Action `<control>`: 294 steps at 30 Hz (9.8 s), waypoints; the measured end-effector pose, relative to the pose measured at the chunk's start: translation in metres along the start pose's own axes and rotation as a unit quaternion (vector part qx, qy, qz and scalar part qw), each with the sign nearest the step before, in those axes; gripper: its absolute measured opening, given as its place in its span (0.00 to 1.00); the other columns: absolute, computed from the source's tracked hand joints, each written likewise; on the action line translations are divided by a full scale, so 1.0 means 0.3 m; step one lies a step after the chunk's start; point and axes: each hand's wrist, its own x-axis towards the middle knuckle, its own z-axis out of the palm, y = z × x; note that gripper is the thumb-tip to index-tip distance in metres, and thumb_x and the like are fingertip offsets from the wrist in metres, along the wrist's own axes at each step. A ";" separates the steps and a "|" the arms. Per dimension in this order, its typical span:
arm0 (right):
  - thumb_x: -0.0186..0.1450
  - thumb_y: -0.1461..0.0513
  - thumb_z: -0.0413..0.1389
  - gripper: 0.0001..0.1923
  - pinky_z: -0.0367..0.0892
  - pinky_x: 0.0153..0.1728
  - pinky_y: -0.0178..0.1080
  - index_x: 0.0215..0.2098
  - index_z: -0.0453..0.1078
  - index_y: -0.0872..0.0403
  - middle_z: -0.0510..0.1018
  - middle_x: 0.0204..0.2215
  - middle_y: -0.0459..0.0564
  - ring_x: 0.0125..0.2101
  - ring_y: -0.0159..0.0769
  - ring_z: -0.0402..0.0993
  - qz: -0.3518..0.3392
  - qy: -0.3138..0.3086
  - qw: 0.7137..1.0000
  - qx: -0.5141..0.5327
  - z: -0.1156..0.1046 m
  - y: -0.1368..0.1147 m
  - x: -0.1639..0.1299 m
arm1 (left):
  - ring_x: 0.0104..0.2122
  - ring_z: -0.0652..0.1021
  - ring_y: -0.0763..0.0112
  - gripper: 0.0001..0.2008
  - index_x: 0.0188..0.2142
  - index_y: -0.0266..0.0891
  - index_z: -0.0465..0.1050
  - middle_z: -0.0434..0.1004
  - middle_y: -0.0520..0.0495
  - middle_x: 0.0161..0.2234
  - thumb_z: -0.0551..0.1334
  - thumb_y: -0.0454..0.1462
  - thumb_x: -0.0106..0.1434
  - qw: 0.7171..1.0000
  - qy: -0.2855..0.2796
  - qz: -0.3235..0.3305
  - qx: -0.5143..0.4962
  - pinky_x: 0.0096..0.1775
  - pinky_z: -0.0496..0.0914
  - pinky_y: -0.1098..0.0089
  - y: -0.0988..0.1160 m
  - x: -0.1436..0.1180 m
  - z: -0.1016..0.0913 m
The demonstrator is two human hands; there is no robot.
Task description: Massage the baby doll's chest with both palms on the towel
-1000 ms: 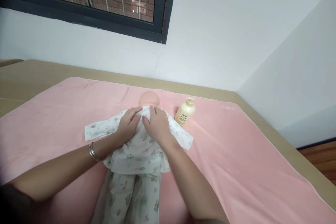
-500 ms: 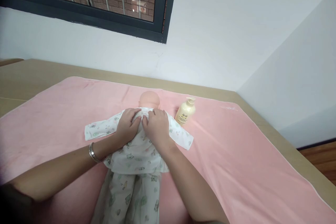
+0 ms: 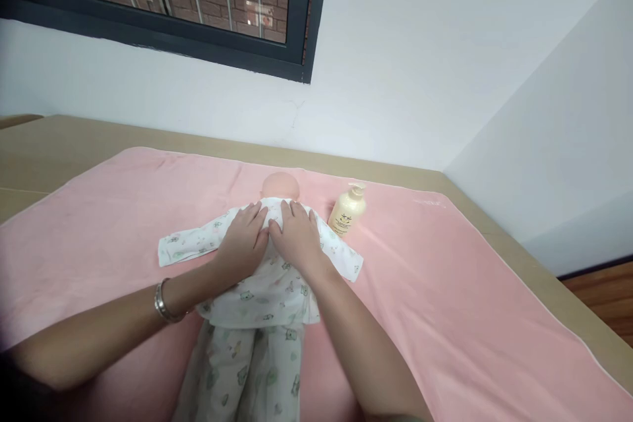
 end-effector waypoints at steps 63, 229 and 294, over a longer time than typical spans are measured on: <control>0.78 0.57 0.43 0.26 0.50 0.69 0.51 0.70 0.60 0.60 0.62 0.70 0.57 0.70 0.46 0.55 0.004 -0.023 0.999 0.023 -0.034 0.021 0.006 | 0.65 0.67 0.44 0.28 0.64 0.30 0.65 0.69 0.31 0.64 0.47 0.45 0.73 0.987 -0.126 0.013 0.096 0.65 0.60 0.42 0.021 0.046 -0.089; 0.78 0.59 0.40 0.29 0.51 0.69 0.54 0.71 0.56 0.67 0.61 0.69 0.67 0.70 0.54 0.54 0.038 -0.001 0.998 -0.052 -0.008 -0.055 -0.031 | 0.72 0.58 0.45 0.29 0.68 0.27 0.59 0.61 0.26 0.69 0.45 0.39 0.73 0.987 -0.157 0.043 0.017 0.67 0.57 0.39 -0.057 0.059 -0.037; 0.77 0.56 0.43 0.30 0.44 0.71 0.56 0.73 0.55 0.61 0.55 0.72 0.58 0.72 0.50 0.48 0.006 -0.010 1.000 0.020 0.007 0.008 0.016 | 0.68 0.64 0.45 0.27 0.64 0.24 0.64 0.66 0.26 0.66 0.44 0.38 0.74 0.989 -0.074 0.079 0.104 0.67 0.60 0.43 0.002 0.010 -0.034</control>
